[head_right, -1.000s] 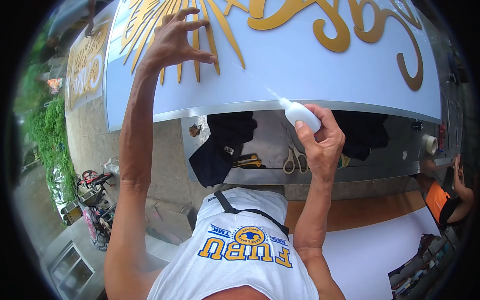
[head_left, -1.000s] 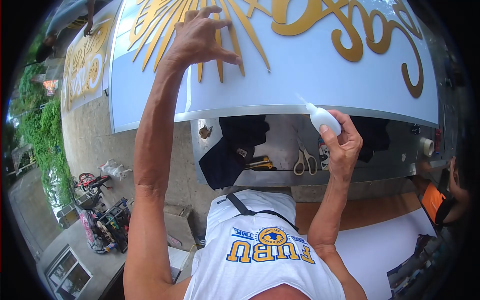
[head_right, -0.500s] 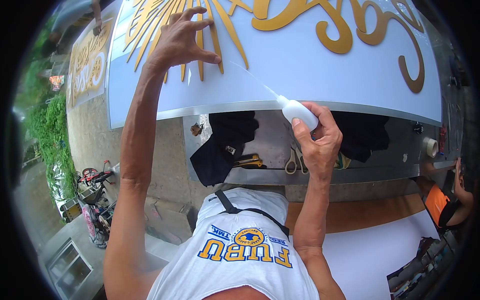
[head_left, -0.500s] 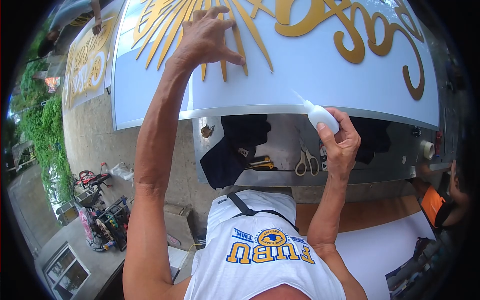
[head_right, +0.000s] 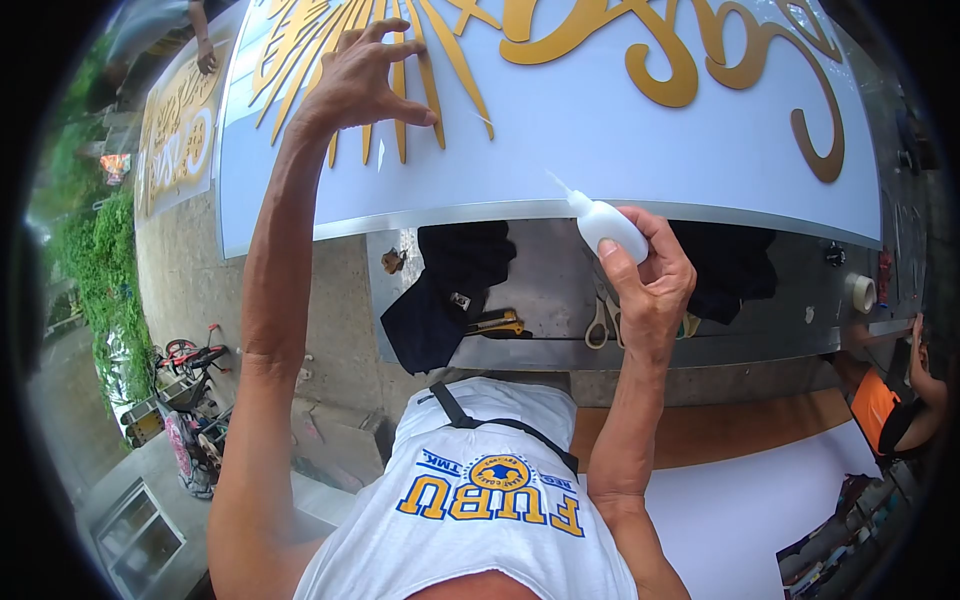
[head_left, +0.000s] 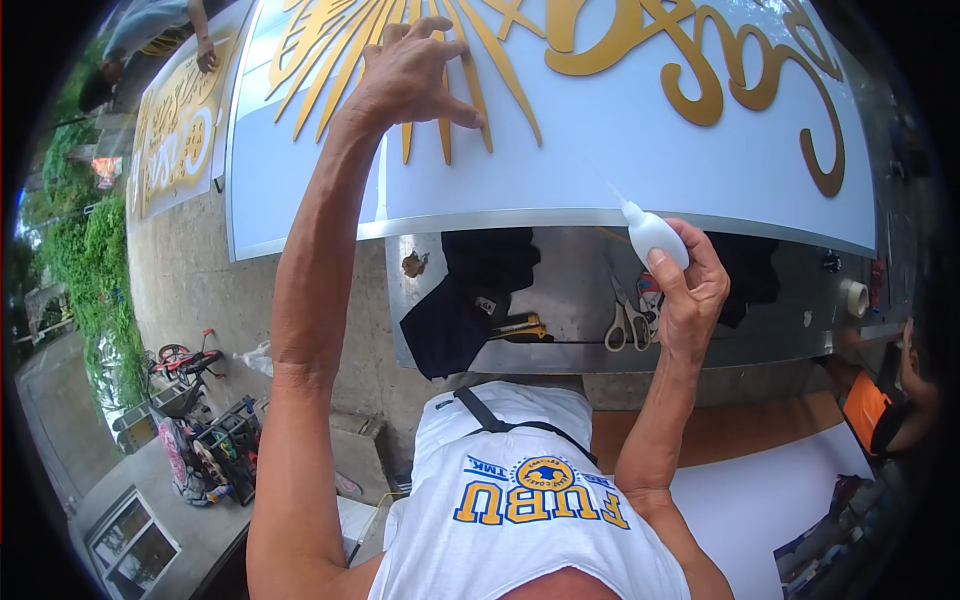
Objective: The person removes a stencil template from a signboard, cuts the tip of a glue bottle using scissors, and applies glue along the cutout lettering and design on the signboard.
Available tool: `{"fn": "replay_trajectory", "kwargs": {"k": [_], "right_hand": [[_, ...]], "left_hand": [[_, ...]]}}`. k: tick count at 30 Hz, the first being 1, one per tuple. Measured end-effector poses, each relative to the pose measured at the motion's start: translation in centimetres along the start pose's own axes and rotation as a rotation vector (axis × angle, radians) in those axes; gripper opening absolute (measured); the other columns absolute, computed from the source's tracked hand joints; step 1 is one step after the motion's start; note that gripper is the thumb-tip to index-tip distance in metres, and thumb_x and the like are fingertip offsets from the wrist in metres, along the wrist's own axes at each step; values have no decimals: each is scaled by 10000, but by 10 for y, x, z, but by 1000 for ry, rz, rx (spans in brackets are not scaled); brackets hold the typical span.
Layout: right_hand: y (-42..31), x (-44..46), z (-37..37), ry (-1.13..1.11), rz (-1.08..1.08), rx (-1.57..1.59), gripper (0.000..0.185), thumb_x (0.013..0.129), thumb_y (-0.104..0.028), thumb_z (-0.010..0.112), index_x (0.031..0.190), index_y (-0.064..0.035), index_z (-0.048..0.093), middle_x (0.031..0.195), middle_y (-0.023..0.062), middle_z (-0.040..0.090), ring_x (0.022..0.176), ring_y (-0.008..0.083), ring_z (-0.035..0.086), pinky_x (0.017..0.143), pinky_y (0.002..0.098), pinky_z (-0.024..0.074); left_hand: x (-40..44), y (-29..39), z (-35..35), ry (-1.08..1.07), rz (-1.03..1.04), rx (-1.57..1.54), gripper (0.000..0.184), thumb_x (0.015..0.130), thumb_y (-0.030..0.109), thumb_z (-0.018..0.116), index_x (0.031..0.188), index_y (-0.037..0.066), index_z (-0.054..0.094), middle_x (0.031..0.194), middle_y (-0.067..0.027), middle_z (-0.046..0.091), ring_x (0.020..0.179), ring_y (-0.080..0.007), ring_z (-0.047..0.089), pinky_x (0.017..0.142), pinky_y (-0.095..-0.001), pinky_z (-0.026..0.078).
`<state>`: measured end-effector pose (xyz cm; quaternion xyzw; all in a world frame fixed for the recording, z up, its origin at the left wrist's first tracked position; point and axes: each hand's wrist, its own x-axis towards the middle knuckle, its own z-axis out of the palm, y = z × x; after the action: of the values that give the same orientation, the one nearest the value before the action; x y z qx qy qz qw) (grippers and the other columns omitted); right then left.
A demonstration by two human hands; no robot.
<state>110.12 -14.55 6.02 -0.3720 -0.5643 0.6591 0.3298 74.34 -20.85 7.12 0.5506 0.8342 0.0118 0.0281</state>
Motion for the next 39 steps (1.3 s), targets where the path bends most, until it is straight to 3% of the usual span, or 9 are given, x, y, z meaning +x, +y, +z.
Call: {"fn": "replay_trajectory", "kwargs": {"k": [4, 7, 9, 10, 12, 15, 21, 31, 39], "right_hand": [[0, -1, -6, 16, -6, 101, 313, 833, -68, 706, 1125, 37, 668, 978, 60, 679, 860, 94, 613, 765, 225, 498], [3, -2, -13, 28, -7, 118, 335, 831, -78, 713, 1141, 37, 661, 1003, 74, 680, 883, 111, 622, 793, 243, 508], [4, -2, -14, 43, -13, 138, 339, 829, -81, 716, 1142, 38, 660, 1010, 80, 679, 897, 115, 622, 804, 249, 507], [4, -1, -15, 57, -16, 158, 344, 828, -85, 719, 1143, 38, 659, 1017, 86, 678, 911, 119, 622, 815, 256, 507], [3, -1, -17, 54, -17, 172, 346, 826, -86, 720, 1143, 38, 658, 1020, 84, 676, 919, 118, 619, 820, 257, 503], [4, -1, -22, 60, -19, 182, 350, 823, -89, 721, 1142, 39, 656, 1021, 81, 672, 928, 119, 614, 834, 263, 497], [4, -1, -26, 82, -19, 191, 351, 821, -87, 715, 1142, 39, 654, 1028, 82, 665, 940, 128, 606, 855, 275, 489], [4, 2, -27, 76, 0, 223, 351, 825, -70, 705, 1152, 43, 646, 1040, 81, 659, 944, 130, 605, 865, 282, 494], [7, 5, -28, 66, -4, 201, 358, 825, -78, 709, 1157, 42, 646, 1040, 83, 660, 957, 129, 603, 879, 286, 488]], "left_hand": [[3, 2, -1, -15, -20, 21, 928, 516, 578, 938, 1297, 153, 672, 1509, -137, 442, 1439, -393, 291, 1079, -703, 293], [3, 0, -1, -13, -17, 32, 791, 609, 507, 919, 1276, 149, 688, 1505, -127, 451, 1419, -381, 322, 1085, -668, 321], [4, -2, 1, 14, -28, 37, 549, 744, 337, 861, 1246, 171, 711, 1507, -107, 455, 1388, -363, 361, 1089, -603, 369], [6, -4, 2, 16, -28, 40, 549, 744, 337, 861, 1246, 171, 711, 1507, -107, 455, 1388, -363, 361, 1089, -603, 369], [9, -6, 0, -4, -25, 42, 388, 830, 117, 747, 1210, 195, 735, 1507, -86, 460, 1361, -341, 390, 1087, -526, 409], [10, -3, 0, 6, -68, 18, 451, 839, -40, 640, 1195, 217, 744, 1502, -75, 468, 1351, -331, 400, 1083, -483, 427], [12, -3, 2, 51, -110, -97, 584, 784, -174, 501, 1152, 197, 761, 1495, -78, 473, 1355, -336, 395, 1102, -479, 422], [14, -15, 9, 132, -48, -211, 586, 754, -195, 472, 1105, 168, 770, 1452, -85, 512, 1387, -325, 378, 1131, -466, 406], [-2, -28, 2, 284, -32, -204, 309, 879, 25, 660, 1129, 184, 752, 1437, -72, 525, 1397, -306, 382, 1149, -491, 377]]}}
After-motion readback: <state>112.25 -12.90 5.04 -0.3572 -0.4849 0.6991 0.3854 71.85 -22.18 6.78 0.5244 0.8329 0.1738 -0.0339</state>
